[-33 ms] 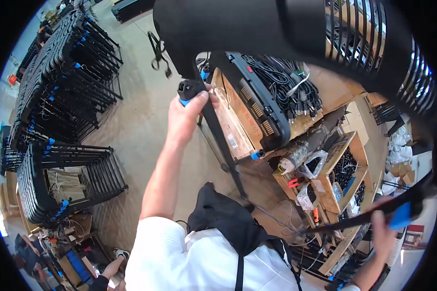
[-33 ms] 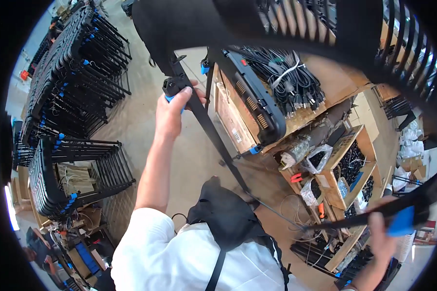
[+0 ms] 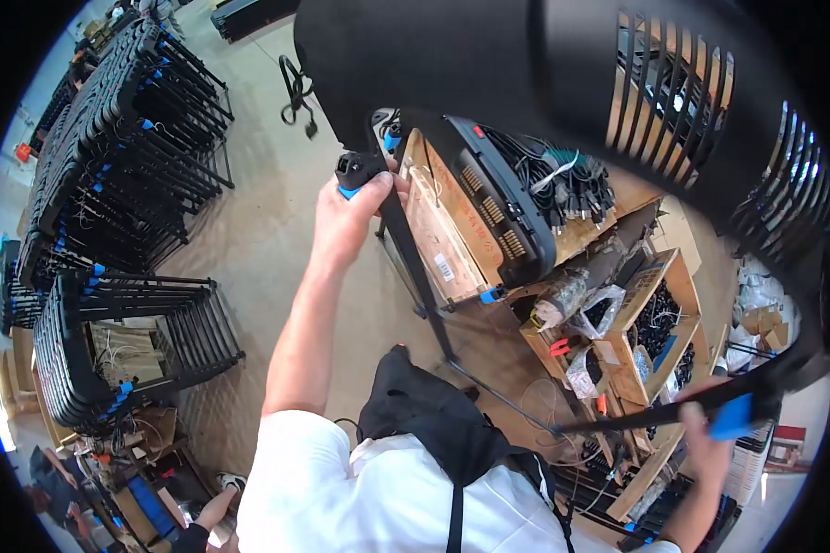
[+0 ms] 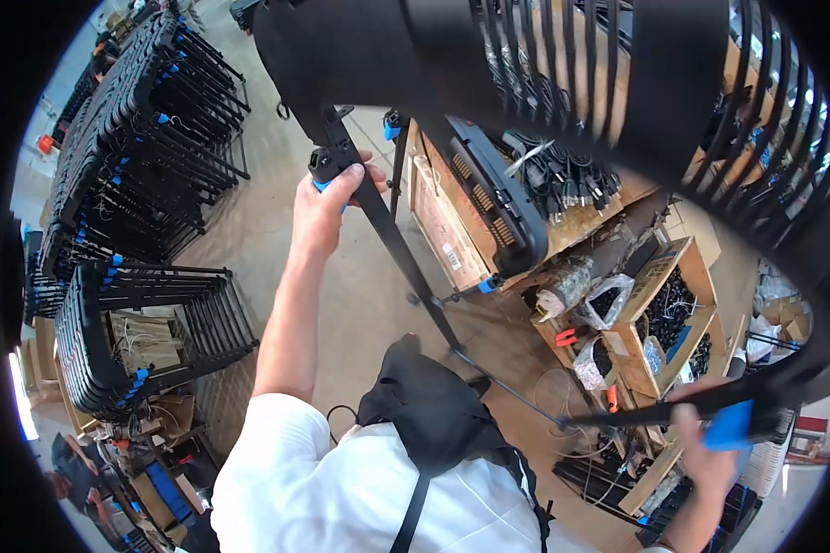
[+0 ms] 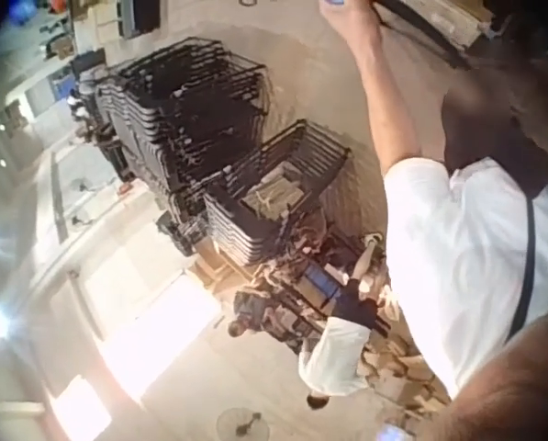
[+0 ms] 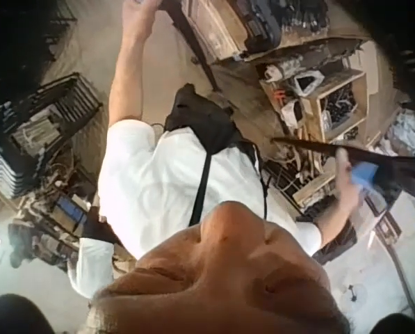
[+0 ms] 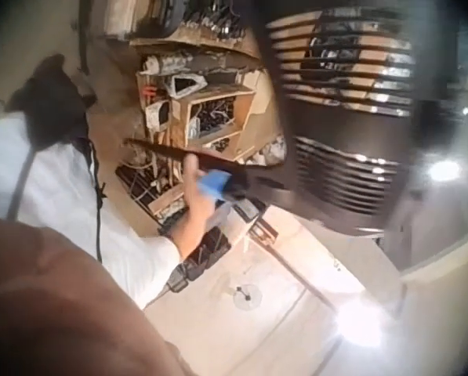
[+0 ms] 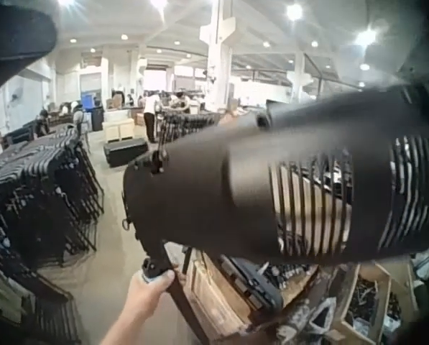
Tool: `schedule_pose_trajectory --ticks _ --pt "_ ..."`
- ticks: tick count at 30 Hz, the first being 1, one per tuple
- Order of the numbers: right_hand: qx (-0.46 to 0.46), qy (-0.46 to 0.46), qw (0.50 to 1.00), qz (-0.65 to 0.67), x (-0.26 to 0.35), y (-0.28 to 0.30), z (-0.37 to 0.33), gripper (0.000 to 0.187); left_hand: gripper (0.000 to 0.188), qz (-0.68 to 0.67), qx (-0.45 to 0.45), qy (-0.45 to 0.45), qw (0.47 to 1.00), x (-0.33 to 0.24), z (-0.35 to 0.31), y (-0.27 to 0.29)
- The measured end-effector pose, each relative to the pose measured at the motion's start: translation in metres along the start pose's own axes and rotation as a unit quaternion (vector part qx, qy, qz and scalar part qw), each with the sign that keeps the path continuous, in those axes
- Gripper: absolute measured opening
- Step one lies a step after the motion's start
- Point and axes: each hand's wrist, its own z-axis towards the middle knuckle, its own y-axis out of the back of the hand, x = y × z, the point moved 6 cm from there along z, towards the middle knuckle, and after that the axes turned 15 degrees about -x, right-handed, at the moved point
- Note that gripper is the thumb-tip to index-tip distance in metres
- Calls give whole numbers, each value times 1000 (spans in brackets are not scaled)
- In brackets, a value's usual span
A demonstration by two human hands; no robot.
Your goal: Assembling metal frames and attaching plastic covers using a power screwdriver and manual tools.
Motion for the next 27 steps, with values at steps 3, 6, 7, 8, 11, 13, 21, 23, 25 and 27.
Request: schedule_pose_trajectory --ticks 3,6,7,8,11,13,21,23,25,27 --pt "122 -169 975 72 3 -112 -16 30 34 53 17 -10 998 31 45 35" --pt "135 -151 956 212 -35 -226 -54 34 24 176 64 -23 982 48 80 47" --pt "124 -74 975 169 -32 -255 -55 34 24 197 79 -9 977 64 94 48" --pt "112 6 986 127 -27 -286 -56 34 24 204 77 -7 976 78 111 56" --pt "67 -133 947 286 -80 -399 -88 35 21 225 82 21 971 132 154 64" --pt "14 -255 867 427 -106 -465 -103 36 23 251 78 26 965 159 180 66" --pt "-32 -82 985 147 -109 -553 -83 37 45 276 50 54 958 227 257 71" --pt "-39 -79 987 135 -101 -553 -72 35 53 308 46 40 949 234 266 60" --pt "0 -95 992 86 -83 -543 -61 33 57 374 40 -8 927 234 265 50" --pt "58 -122 988 68 -82 -535 -49 31 68 420 54 -31 906 227 270 30"
